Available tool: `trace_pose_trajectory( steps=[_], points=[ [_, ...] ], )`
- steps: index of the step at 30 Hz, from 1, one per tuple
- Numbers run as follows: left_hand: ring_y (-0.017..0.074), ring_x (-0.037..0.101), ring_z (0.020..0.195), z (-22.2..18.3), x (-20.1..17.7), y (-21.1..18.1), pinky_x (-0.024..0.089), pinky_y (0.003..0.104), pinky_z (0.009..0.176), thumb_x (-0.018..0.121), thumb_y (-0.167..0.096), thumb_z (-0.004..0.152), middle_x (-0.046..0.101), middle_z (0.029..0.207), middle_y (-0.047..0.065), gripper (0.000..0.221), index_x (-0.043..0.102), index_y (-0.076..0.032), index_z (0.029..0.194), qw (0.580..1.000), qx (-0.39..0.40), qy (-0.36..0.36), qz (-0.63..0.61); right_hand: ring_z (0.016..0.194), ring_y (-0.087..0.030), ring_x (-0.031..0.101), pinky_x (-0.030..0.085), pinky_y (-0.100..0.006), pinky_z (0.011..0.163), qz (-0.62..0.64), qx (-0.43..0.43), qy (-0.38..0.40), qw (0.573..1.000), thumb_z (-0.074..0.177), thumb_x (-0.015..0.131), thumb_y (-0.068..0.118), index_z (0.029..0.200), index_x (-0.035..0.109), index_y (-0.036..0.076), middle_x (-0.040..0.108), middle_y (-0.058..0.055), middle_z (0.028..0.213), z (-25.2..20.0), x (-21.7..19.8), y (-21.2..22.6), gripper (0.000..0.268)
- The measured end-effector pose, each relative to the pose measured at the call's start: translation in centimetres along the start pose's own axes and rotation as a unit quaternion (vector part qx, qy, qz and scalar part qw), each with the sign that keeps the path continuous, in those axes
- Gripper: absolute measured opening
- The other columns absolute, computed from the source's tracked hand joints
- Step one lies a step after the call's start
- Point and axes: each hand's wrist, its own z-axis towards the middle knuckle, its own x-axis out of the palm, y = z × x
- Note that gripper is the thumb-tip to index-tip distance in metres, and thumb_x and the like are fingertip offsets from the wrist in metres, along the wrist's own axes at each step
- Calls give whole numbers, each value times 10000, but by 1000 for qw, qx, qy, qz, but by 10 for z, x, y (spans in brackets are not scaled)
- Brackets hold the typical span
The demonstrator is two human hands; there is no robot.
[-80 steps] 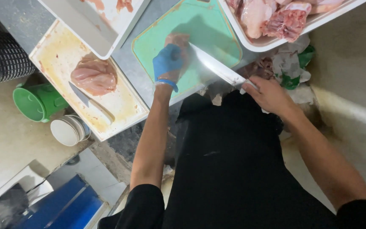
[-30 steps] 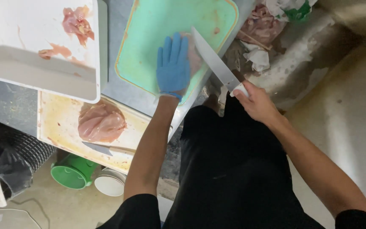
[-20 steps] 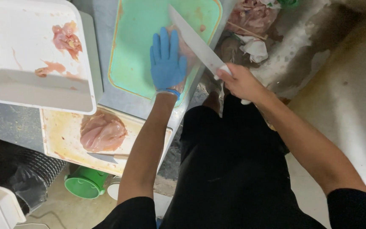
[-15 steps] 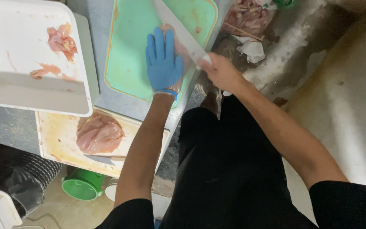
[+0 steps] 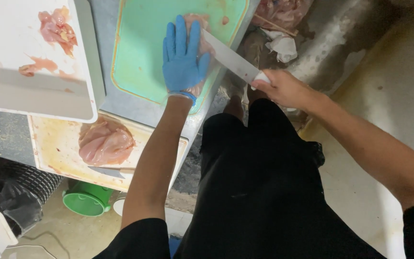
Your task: Trimming and slicing raw chicken fillets on a cutting board in a food processing environment.
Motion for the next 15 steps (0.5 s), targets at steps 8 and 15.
trace_pose_trajectory(
  steps=[8,15],
  points=[
    [385,322,1607,0,4,-11,364,468,1335,453,-497,1107,259,1717,125,618,365,-258,1670,996,-77,-38,19,736,-225,573,416,-397,606,-23,-7,-1,1000,1131,516,438,991,581,94,637,-61,844,38,-4,64,376],
    [401,325,1582,1,-1,-8,373,519,1301,333,-631,1108,244,1700,136,659,343,-300,1678,996,-49,-10,79,628,-124,496,396,-285,496,35,32,40,998,1150,480,370,1125,609,115,566,-2,809,27,2,80,287]
  ],
)
